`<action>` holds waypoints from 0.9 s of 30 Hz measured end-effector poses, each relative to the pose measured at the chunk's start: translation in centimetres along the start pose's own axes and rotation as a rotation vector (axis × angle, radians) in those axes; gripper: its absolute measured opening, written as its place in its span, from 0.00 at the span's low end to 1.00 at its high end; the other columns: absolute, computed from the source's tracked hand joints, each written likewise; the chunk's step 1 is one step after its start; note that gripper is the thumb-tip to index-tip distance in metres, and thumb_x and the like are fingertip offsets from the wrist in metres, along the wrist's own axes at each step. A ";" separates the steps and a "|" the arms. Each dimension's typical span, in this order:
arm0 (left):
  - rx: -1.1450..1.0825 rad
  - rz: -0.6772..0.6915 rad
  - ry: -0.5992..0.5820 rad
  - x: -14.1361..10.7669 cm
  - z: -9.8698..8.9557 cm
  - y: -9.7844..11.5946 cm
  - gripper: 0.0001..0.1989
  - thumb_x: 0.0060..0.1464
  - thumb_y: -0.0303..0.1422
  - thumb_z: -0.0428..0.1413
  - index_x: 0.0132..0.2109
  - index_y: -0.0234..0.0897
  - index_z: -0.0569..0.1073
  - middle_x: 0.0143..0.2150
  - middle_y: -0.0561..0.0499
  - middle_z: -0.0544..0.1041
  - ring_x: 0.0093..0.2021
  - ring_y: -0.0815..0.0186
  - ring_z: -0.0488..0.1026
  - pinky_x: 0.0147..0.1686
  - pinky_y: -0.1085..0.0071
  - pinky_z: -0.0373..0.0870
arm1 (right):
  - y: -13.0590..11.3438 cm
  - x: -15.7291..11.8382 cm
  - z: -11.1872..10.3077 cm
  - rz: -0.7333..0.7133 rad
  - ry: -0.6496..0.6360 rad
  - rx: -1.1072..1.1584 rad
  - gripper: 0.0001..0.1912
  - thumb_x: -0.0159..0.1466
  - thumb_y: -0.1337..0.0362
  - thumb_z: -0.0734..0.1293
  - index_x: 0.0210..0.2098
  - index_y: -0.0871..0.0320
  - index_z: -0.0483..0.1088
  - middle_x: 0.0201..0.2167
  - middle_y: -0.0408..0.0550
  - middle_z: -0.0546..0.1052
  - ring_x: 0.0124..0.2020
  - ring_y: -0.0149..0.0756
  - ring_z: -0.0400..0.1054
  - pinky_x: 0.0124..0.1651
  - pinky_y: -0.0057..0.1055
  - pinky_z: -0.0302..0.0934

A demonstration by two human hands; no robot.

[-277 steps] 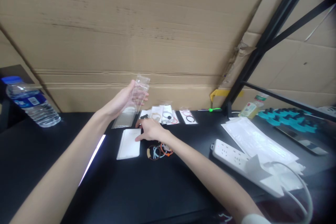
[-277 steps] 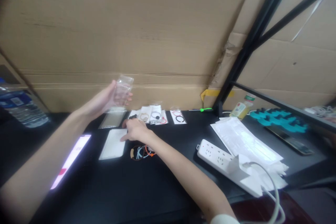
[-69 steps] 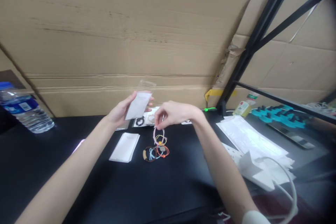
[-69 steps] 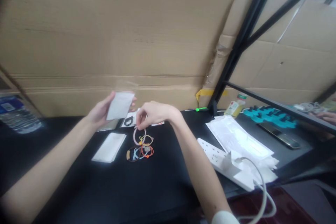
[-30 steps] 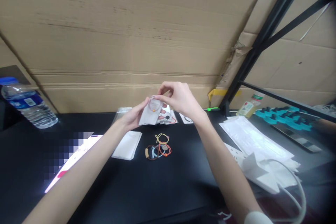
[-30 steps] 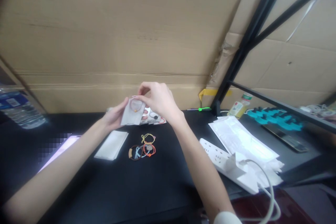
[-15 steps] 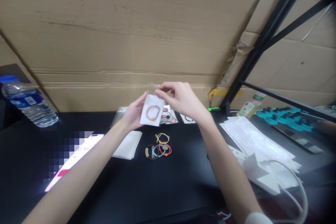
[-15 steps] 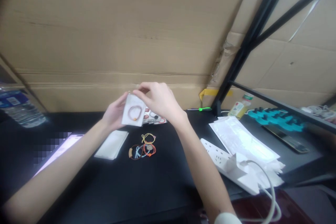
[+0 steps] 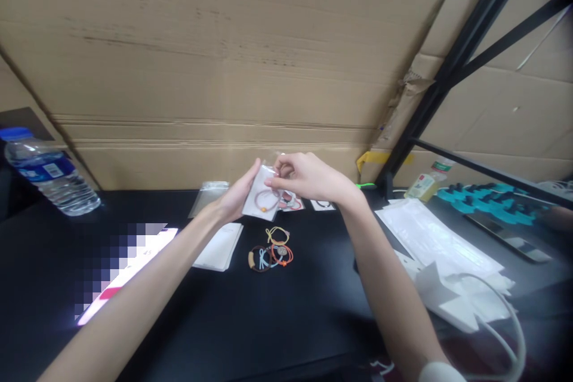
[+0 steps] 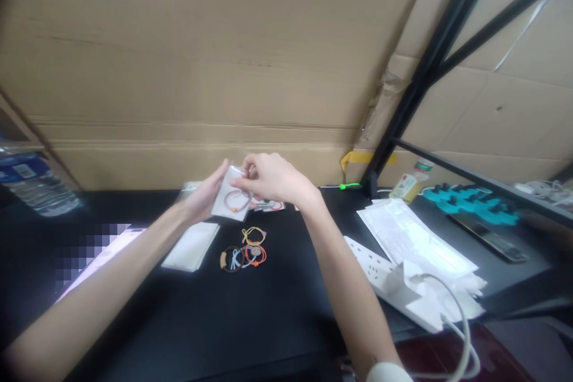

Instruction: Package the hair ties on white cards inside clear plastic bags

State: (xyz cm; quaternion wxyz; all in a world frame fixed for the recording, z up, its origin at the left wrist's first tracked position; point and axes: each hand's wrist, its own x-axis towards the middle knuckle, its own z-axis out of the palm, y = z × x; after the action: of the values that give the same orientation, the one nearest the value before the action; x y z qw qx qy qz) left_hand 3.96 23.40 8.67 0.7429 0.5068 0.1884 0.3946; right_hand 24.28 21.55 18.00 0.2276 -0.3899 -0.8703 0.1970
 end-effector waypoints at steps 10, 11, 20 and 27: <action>-0.059 -0.033 -0.123 0.0 0.6 -0.7 0.34 0.70 0.60 0.44 0.39 0.34 0.76 0.43 0.36 0.84 0.45 0.53 0.85 0.49 0.58 0.81 | 0.3 0.1 0.1 0.001 -0.107 0.139 0.13 0.74 0.53 0.66 0.38 0.55 0.68 0.35 0.44 0.86 0.21 0.29 0.74 0.31 0.29 0.67; -0.069 -0.035 -0.134 0.1 0.4 -0.8 0.34 0.71 0.60 0.44 0.41 0.34 0.76 0.44 0.36 0.84 0.45 0.53 0.85 0.49 0.57 0.81 | 0.3 0.1 0.1 0.003 -0.105 0.147 0.13 0.74 0.53 0.67 0.38 0.55 0.68 0.35 0.44 0.87 0.20 0.29 0.74 0.31 0.29 0.67; -0.062 -0.037 -0.091 0.6 -0.3 -1.4 0.37 0.69 0.61 0.45 0.60 0.33 0.76 0.44 0.35 0.85 0.43 0.50 0.85 0.49 0.56 0.81 | 0.1 0.2 0.3 -0.020 -0.094 0.104 0.15 0.72 0.51 0.69 0.40 0.57 0.76 0.31 0.43 0.85 0.21 0.30 0.73 0.31 0.30 0.66; -0.077 -0.007 -0.092 0.4 0.1 -1.2 0.33 0.69 0.61 0.46 0.49 0.35 0.78 0.45 0.35 0.84 0.47 0.49 0.84 0.49 0.54 0.81 | 0.2 0.4 0.4 -0.058 -0.136 0.124 0.17 0.70 0.49 0.69 0.37 0.55 0.80 0.31 0.43 0.84 0.26 0.32 0.76 0.32 0.30 0.67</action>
State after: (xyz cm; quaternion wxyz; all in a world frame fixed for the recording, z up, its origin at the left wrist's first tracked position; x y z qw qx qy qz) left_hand 4.73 23.41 7.67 0.7710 0.4949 0.1405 0.3755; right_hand 23.97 21.94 17.65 0.1974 -0.3356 -0.8807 0.2698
